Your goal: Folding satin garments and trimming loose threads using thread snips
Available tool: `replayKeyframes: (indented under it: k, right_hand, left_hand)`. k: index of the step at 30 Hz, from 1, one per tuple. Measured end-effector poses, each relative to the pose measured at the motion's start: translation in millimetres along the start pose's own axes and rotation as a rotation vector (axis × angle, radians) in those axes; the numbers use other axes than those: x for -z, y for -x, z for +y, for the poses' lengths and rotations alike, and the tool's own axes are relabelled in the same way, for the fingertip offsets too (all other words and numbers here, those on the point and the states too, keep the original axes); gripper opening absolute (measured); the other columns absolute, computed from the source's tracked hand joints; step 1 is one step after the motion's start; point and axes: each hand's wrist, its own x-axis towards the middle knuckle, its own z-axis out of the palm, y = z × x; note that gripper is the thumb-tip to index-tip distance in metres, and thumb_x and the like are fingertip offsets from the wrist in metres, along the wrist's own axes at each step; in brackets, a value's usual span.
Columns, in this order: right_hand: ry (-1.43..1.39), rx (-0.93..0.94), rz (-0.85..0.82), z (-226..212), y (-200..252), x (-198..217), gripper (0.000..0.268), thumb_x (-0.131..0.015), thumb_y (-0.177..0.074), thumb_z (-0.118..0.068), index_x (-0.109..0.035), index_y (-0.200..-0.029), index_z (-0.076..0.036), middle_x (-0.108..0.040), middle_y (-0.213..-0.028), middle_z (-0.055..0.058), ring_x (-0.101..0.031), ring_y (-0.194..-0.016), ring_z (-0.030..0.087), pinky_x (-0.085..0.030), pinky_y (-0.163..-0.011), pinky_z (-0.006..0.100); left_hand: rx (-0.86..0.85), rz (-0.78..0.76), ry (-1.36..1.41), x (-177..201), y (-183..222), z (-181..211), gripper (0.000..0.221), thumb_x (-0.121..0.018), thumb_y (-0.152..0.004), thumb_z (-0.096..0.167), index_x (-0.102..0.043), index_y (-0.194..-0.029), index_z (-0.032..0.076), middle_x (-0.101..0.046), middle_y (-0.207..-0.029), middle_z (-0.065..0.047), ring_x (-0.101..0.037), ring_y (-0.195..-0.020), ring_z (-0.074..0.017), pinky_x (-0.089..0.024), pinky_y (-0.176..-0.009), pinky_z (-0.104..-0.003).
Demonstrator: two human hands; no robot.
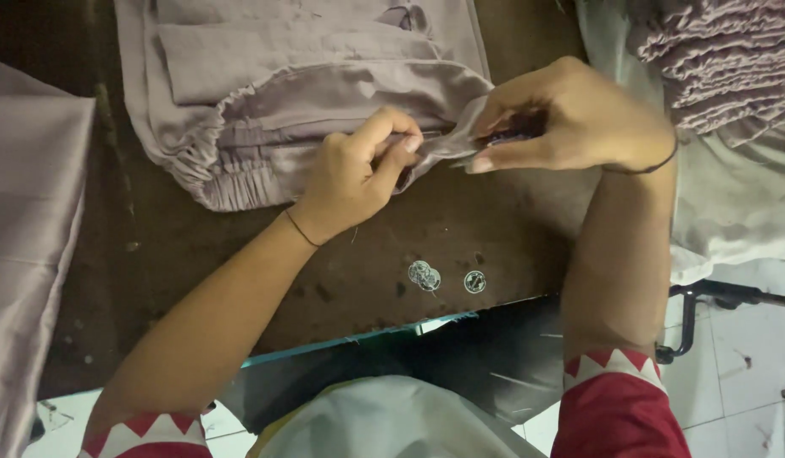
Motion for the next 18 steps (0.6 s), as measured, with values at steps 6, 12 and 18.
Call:
replayKeyframes:
  k: [6, 12, 18]
  right_hand:
    - [0.047, -0.07, 0.036, 6, -10, -10, 0.026, -0.086, -0.083, -0.027, -0.079, -0.097, -0.007, -0.079, -0.089, 0.004, -0.073, -0.079, 0.012, -0.053, -0.068, 0.025]
    - [0.064, -0.114, 0.034, 4, -16, -17, 0.024, -0.087, -0.083, -0.03, -0.078, -0.091, -0.009, -0.079, -0.085, 0.002, -0.074, -0.077, 0.012, -0.053, -0.069, 0.026]
    - [0.079, -0.062, 0.034, 8, -17, -20, 0.021, -0.085, -0.086, -0.029, -0.078, -0.088, -0.01, -0.079, -0.084, 0.001, -0.073, -0.074, 0.012, -0.051, -0.069, 0.027]
  left_hand:
    - [-0.009, 0.004, 0.001, -1, -1, 1, 0.008, -0.054, -0.107, 0.007, -0.061, -0.104, 0.004, -0.074, -0.079, -0.006, -0.077, -0.07, -0.0142, -0.039, -0.044, -0.018]
    - [-0.013, 0.0, -0.011, 0, -2, 3, 0.013, -0.053, -0.108, 0.013, -0.062, -0.105, 0.004, -0.073, -0.078, -0.006, -0.055, -0.049, -0.009, -0.035, -0.042, -0.021]
    - [-0.012, -0.021, -0.025, 2, -2, 7, 0.014, -0.052, -0.109, 0.013, -0.063, -0.104, 0.006, -0.053, -0.065, 0.002, -0.041, -0.048, -0.0073, -0.03, -0.044, -0.023]
